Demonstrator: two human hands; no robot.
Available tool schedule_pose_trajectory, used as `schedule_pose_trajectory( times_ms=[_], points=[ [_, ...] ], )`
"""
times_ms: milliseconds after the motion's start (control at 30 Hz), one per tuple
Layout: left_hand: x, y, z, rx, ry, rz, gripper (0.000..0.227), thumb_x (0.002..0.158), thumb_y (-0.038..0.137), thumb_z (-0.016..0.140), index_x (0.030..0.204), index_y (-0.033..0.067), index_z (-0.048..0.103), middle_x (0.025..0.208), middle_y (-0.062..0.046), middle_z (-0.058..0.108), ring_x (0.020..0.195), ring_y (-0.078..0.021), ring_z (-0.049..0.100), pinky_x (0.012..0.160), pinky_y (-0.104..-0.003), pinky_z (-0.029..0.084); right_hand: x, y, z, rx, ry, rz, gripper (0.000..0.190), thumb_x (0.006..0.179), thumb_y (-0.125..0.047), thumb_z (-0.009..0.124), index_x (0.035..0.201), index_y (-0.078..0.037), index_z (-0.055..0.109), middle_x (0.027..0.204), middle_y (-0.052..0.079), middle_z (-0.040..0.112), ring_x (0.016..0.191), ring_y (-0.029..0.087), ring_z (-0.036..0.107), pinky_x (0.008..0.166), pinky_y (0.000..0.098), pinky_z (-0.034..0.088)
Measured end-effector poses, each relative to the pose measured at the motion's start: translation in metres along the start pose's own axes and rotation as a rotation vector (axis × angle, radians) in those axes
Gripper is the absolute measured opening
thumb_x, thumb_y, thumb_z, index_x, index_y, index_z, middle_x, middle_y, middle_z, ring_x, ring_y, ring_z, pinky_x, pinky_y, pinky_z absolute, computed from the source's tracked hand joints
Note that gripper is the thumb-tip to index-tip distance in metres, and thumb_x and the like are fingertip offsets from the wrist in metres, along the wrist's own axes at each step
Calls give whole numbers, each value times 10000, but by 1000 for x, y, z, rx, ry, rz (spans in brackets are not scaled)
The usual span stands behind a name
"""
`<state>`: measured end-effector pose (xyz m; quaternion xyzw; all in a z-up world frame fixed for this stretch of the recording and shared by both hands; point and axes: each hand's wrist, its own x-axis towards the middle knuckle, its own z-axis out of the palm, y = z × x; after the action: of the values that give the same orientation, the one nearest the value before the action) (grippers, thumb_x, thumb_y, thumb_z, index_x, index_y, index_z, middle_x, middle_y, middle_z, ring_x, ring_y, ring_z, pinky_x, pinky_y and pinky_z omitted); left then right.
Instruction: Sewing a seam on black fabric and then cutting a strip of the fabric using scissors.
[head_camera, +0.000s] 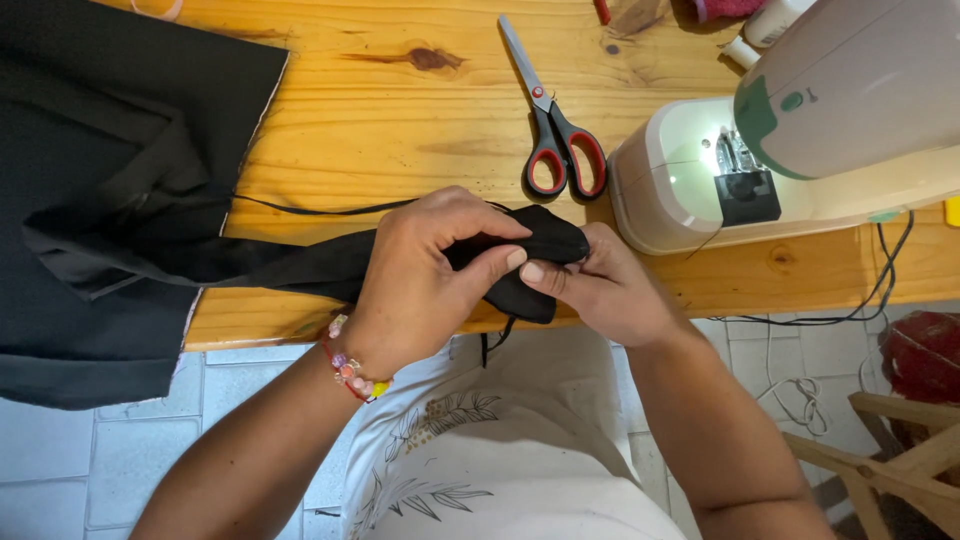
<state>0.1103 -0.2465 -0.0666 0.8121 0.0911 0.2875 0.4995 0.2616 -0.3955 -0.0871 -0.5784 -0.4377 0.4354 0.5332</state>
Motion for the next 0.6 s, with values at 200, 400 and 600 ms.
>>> schedule_pose_trajectory(
  times_ms=[200, 400, 600],
  points=[
    [1, -4, 4, 115, 69, 19, 46, 913, 106, 752, 900, 146, 735, 840, 19, 723, 779, -164, 672, 719, -305, 500, -4, -30, 9, -143, 142, 66, 300, 951, -341, 672, 1063, -63, 649, 906, -37, 597, 848, 58, 534, 699, 218, 447],
    [-4, 3, 2, 259, 61, 243, 42, 1007, 77, 543, 1040, 77, 517, 798, -142, 612, 722, -412, 595, 667, -483, 399, -5, -26, 13, -343, 320, -91, 250, 935, -153, 732, 1154, -33, 728, 1014, 39, 759, 605, 71, 614, 604, 182, 554],
    [-29, -30, -26, 446, -28, 265, 243, 831, -68, 539, 1035, 59, 573, 823, -113, 619, 756, -377, 599, 697, -458, 431, 4, -20, -22, -257, 557, -174, 70, 1044, -56, 680, 1097, -15, 702, 947, 82, 688, 624, 122, 608, 583, 190, 522]
  ],
)
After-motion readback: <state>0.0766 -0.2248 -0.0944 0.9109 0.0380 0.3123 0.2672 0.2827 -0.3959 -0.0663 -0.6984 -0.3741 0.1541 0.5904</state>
